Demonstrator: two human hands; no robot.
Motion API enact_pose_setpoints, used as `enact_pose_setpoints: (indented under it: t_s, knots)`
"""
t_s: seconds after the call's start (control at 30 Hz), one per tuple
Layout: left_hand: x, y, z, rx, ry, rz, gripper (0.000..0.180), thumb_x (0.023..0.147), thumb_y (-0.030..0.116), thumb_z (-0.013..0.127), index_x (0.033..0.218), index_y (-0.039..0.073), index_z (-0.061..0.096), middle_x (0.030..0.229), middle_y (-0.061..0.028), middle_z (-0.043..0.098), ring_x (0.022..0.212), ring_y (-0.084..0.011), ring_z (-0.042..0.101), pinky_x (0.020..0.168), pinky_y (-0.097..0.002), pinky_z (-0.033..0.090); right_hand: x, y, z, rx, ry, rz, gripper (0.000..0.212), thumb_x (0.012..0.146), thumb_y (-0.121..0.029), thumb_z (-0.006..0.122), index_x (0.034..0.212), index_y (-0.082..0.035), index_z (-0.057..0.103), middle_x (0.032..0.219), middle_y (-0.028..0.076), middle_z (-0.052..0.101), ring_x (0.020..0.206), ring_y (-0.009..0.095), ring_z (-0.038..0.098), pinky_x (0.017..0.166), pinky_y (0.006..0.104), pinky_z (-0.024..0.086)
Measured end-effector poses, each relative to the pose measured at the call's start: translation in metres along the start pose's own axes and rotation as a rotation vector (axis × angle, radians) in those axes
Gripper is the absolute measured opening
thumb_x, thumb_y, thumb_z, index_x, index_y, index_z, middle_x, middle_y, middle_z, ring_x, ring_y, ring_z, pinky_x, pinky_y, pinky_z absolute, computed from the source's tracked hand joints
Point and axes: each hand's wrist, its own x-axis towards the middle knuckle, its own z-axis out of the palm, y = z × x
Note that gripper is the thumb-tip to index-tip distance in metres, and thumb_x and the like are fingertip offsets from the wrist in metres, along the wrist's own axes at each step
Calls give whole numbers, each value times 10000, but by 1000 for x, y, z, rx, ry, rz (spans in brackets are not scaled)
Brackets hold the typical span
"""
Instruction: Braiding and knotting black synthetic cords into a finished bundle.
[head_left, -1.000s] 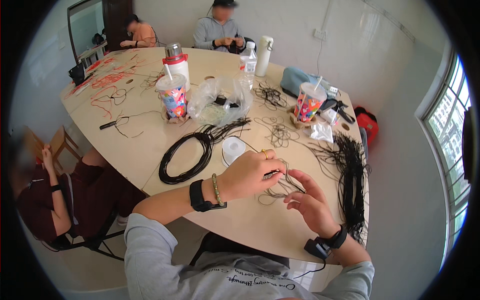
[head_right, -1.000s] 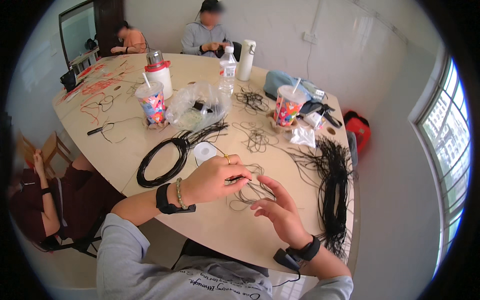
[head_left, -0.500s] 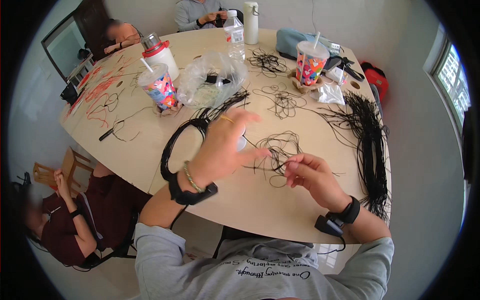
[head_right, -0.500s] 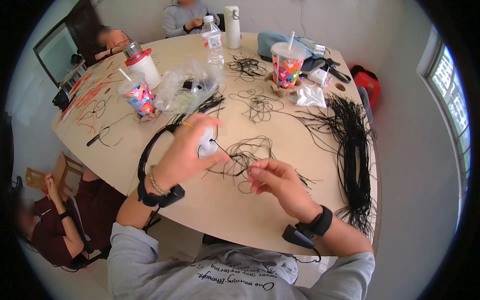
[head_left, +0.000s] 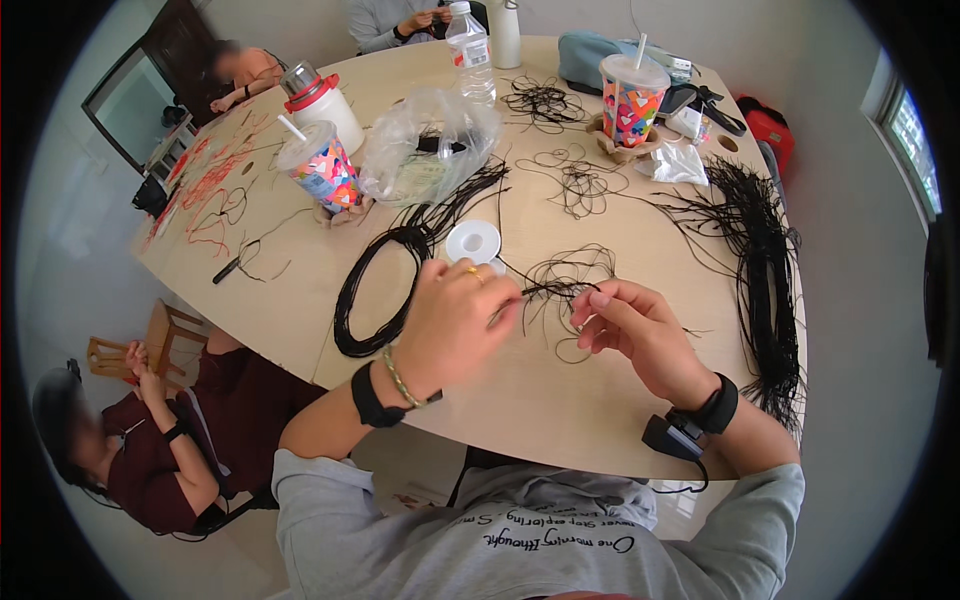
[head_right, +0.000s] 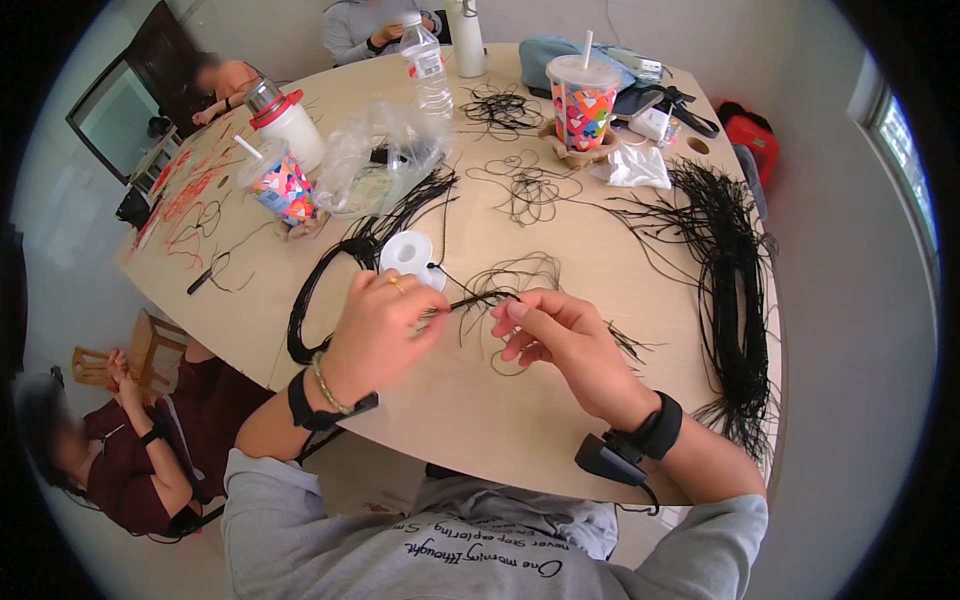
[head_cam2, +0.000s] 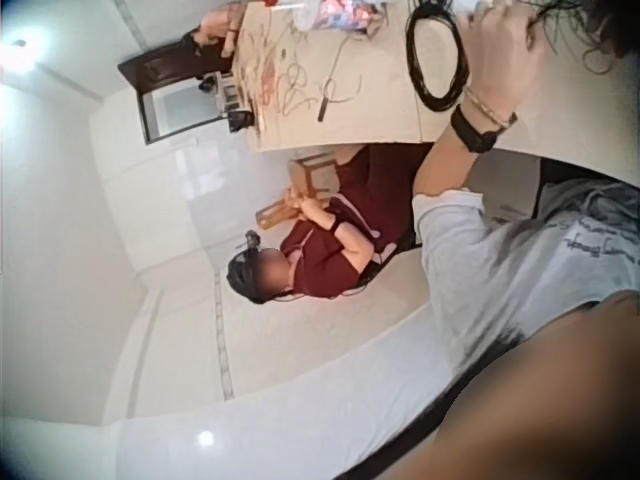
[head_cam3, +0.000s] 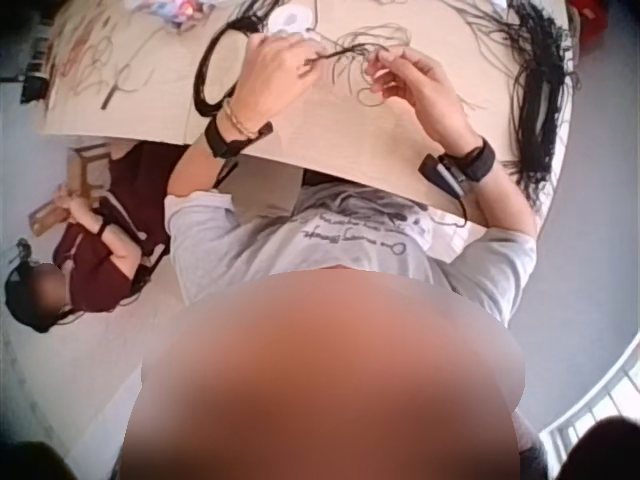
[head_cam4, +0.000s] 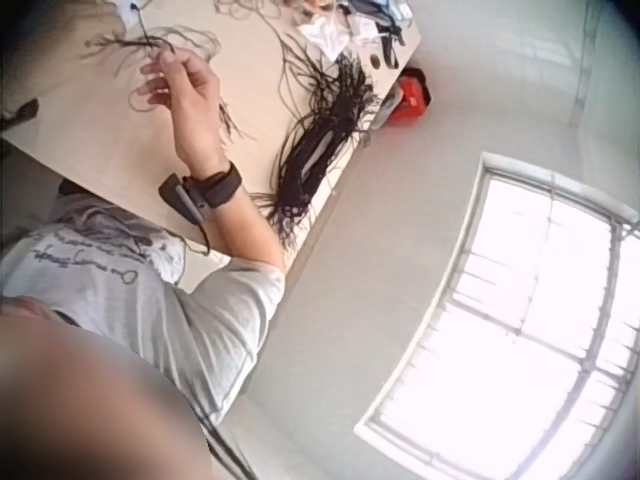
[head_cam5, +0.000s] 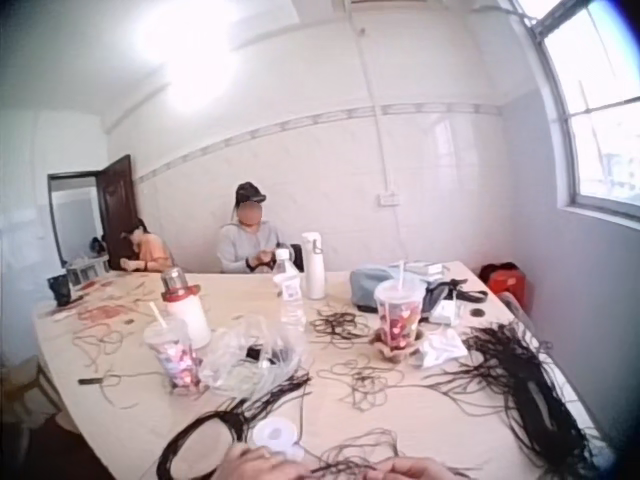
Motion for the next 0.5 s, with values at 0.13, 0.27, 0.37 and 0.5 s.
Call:
enact_pose_setpoints:
  t_s: [0.13,0.27,0.37,0.5]
  knots:
    - [0,-23,-17,10,174,-168,92,771,76,688,799,74,601,473,-26,469,425,-184,491,512,-337,397,1,1,2,-82,-1,-35,231,985,-239,519,1042,-45,631,960,27,652,808,100,621,719,245,473]
    - [5,-36,-20,55,290,-288,65,805,54,661,849,83,625,523,-59,541,443,-202,526,460,-330,393,8,4,8,-42,-12,-6,248,973,-254,551,1055,-42,651,983,-8,655,814,59,576,725,225,467]
    - [25,-52,-27,-48,252,-271,172,835,47,636,1006,55,623,742,-102,685,643,-203,656,598,-318,487,7,6,9,-41,-13,0,256,970,-268,554,1052,-45,651,996,-4,655,816,63,580,736,233,467]
    - [49,-46,-38,-526,-32,-74,599,836,94,664,1370,84,393,1085,-129,648,1003,-218,613,884,-331,461,-4,0,3,-62,23,-23,258,970,-278,553,1039,-50,653,1004,3,656,827,73,592,739,241,466]
